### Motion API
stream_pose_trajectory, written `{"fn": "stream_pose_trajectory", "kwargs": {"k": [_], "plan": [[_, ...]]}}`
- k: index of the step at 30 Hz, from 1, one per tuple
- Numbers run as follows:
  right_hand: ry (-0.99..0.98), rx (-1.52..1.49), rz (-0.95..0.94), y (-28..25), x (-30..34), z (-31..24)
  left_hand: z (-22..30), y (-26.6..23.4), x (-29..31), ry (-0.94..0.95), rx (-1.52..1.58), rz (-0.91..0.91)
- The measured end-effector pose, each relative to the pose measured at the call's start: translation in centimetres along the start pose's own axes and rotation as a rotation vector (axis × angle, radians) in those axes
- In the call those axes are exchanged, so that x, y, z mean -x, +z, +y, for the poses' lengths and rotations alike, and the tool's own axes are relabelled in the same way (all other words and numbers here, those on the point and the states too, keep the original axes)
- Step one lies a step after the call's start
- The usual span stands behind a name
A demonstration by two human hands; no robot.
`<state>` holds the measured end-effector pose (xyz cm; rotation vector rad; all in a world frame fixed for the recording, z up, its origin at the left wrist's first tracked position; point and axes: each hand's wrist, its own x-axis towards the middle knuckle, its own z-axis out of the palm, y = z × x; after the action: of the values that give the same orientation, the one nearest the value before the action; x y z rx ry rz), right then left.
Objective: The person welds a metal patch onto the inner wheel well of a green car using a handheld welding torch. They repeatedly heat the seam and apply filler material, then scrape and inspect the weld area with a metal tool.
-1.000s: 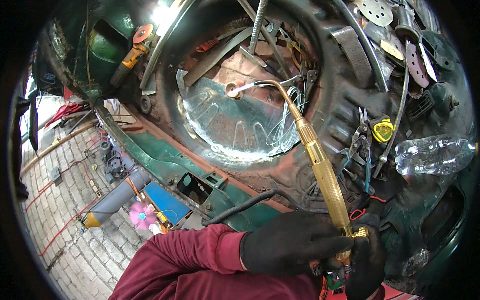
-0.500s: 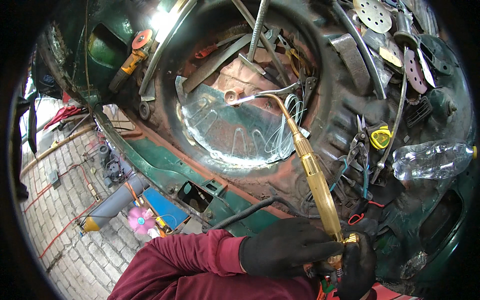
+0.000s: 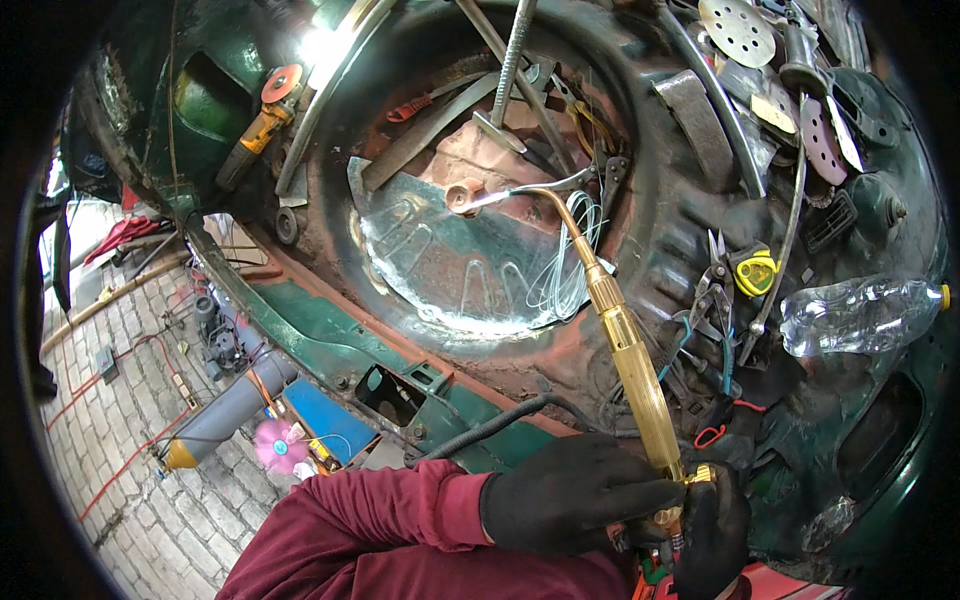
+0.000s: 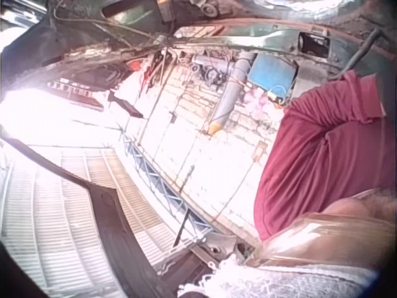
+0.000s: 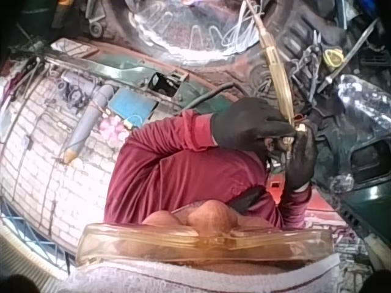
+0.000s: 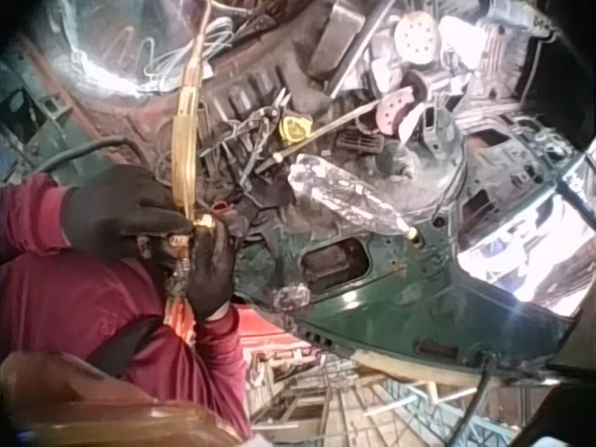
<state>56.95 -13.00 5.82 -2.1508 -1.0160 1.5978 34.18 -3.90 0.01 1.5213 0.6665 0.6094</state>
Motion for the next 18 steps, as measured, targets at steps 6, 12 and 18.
{"fn": "stream_pose_trajectory", "kwargs": {"k": [6, 12, 18], "plan": [[-0.005, -0.048, -0.036, -0.1, -0.5, -0.5, 0.3, -0.3, -0.2, -0.017, 0.001, -0.009], [-0.008, 0.000, 0.113, 0.4, 1.0, 1.8, 0.1, -0.2, -0.5, -0.022, 0.023, -0.065], [0.126, -0.208, -0.109, -1.1, -0.2, -1.0, 0.7, -1.0, -1.8, -0.039, -0.044, -0.179]]}}
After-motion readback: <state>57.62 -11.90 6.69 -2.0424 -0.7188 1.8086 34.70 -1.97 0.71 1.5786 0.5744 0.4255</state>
